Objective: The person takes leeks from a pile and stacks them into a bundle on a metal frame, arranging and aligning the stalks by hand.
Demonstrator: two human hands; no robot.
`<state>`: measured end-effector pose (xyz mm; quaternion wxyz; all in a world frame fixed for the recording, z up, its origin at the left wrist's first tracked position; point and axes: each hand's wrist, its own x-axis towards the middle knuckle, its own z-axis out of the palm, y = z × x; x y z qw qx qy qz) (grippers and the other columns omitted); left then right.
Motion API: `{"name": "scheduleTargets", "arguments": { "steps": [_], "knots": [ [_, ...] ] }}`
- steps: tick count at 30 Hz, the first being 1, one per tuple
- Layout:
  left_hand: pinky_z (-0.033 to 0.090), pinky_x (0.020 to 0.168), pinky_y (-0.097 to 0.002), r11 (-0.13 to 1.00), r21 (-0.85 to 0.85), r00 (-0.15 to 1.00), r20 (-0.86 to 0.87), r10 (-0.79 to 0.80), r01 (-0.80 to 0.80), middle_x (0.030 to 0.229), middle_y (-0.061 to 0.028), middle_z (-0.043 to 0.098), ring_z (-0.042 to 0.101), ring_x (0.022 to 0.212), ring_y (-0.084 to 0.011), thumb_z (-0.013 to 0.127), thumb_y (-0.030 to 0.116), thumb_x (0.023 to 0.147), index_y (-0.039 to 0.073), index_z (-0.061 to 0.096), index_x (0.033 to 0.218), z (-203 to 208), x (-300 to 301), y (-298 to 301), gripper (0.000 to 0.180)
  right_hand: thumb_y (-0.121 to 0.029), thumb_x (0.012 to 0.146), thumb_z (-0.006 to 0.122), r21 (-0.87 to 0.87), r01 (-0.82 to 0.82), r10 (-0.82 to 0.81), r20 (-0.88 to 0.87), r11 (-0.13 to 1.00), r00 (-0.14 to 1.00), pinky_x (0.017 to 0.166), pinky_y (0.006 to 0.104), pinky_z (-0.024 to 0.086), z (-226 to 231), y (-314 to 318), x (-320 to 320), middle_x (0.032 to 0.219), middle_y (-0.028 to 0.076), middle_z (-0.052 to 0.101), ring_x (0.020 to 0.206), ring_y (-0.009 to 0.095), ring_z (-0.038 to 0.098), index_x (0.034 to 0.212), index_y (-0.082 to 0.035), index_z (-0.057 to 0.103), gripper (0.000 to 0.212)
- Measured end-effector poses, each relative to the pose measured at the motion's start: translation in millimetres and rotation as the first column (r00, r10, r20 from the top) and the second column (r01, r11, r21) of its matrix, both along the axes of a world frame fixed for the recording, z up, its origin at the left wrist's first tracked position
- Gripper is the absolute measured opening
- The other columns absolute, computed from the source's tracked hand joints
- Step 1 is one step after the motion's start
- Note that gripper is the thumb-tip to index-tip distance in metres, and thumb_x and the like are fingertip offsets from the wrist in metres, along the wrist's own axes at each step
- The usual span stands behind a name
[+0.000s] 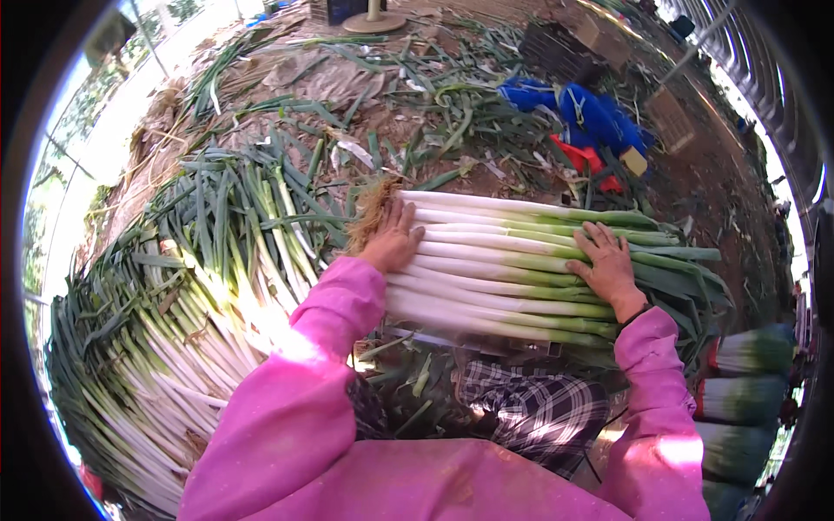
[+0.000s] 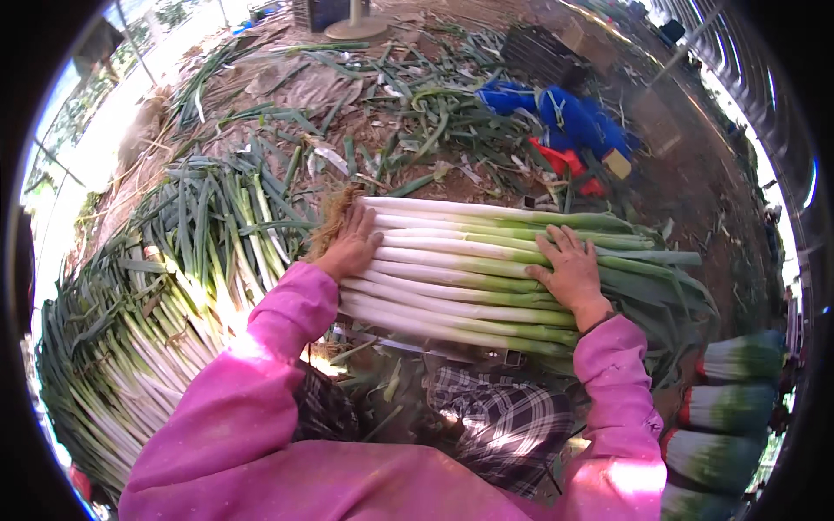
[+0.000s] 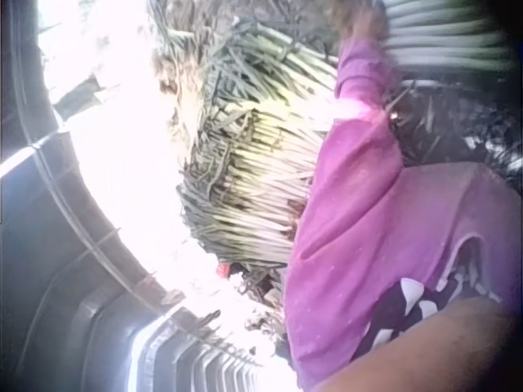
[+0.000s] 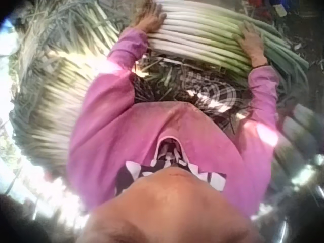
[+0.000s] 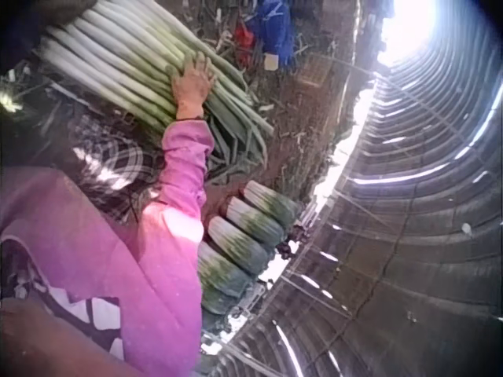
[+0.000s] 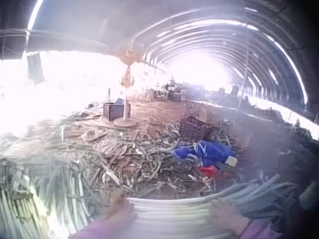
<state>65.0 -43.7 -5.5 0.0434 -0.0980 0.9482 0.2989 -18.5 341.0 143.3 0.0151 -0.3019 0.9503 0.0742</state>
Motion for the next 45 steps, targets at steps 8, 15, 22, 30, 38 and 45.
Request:
{"name": "scheduleTargets", "arguments": {
  "steps": [8, 15, 22, 30, 38, 45],
  "knots": [
    [0.002, 0.116, -0.0418, 0.999, -0.024, 0.999, 0.037, -0.020, 0.021, 0.155, -0.0163, 0.003, -0.002, 0.143, -0.0334, 0.032, 0.047, 0.095, 0.009, 0.015, 0.148, 11.1, -4.4, 7.7, 0.068, -0.059, 0.082, 0.055, 0.093, 0.038, -0.042, 0.044, 0.995, 0.998, 0.111, 0.0541, 0.017, 1.7, 0.8, -2.0, 0.149, 0.005, 0.030, 0.140, 0.026, 0.021, 0.139, -0.020, 0.041, 0.071],
    [0.049, 0.083, -0.0415, 0.883, -0.316, 0.912, -0.104, -0.396, 0.347, 0.101, -0.0179, 0.062, 0.060, 0.093, -0.0325, 0.054, 0.013, 0.082, 0.004, 0.069, 0.087, -52.8, -12.2, -22.6, 0.018, -0.043, 0.078, 0.066, 0.042, -0.109, 0.110, -0.045, 0.993, 0.993, 0.110, 0.0417, 0.025, -16.2, -1.3, -17.4, 0.143, 0.017, 0.038, 0.135, 0.033, 0.031, 0.135, -0.009, 0.045, 0.070],
    [0.049, 0.085, -0.0367, 0.855, 0.465, 0.740, -0.488, 0.463, -0.228, 0.103, -0.0208, 0.062, 0.061, 0.096, -0.0335, 0.054, 0.026, 0.090, 0.002, 0.062, 0.104, 26.3, 145.8, -77.0, 0.029, -0.036, 0.082, 0.064, 0.127, -0.009, 0.010, -0.009, 0.992, 1.000, 0.108, 0.0550, 0.019, -15.0, 24.3, -12.4, 0.151, 0.005, 0.027, 0.139, 0.028, 0.022, 0.141, -0.016, 0.038, 0.068],
    [0.047, 0.081, -0.0471, 0.223, -0.059, 0.230, -0.166, 0.959, -0.973, 0.096, -0.0214, 0.063, 0.060, 0.087, -0.0410, 0.058, 0.016, 0.079, 0.003, 0.058, 0.100, -137.9, 382.1, -175.8, 0.024, -0.029, 0.080, 0.066, 0.118, -0.024, 0.022, 0.014, 0.993, 1.000, 0.109, 0.0549, 0.017, -20.9, 12.4, -20.3, 0.151, 0.005, 0.027, 0.139, 0.029, 0.022, 0.143, -0.016, 0.035, 0.071],
    [0.051, 0.079, -0.0407, 0.320, 0.502, 0.548, 0.413, 0.728, -0.804, 0.093, -0.0171, 0.065, 0.064, 0.090, -0.0321, 0.063, 0.010, 0.077, 0.000, 0.056, 0.108, -131.3, 378.0, -225.2, 0.033, -0.032, 0.080, 0.066, 0.121, -0.028, 0.035, -0.051, 0.992, 0.998, 0.109, 0.0547, 0.018, -24.1, 29.4, -22.8, 0.151, 0.005, 0.027, 0.140, 0.029, 0.022, 0.143, -0.016, 0.035, 0.072],
    [0.052, 0.074, -0.0415, 0.032, 0.436, 0.255, 0.463, 0.849, -0.899, 0.107, -0.0151, 0.065, 0.063, 0.090, -0.0340, 0.068, 0.028, 0.084, 0.000, 0.045, 0.130, -131.6, 402.2, -306.7, 0.058, -0.034, 0.078, 0.066, 0.043, -0.070, 0.070, 0.000, 0.997, 0.998, 0.108, 0.0567, 0.019, -26.4, -16.3, -14.5, 0.150, 0.006, 0.030, 0.139, 0.028, 0.023, 0.141, -0.016, 0.038, 0.070]
  ]
}}
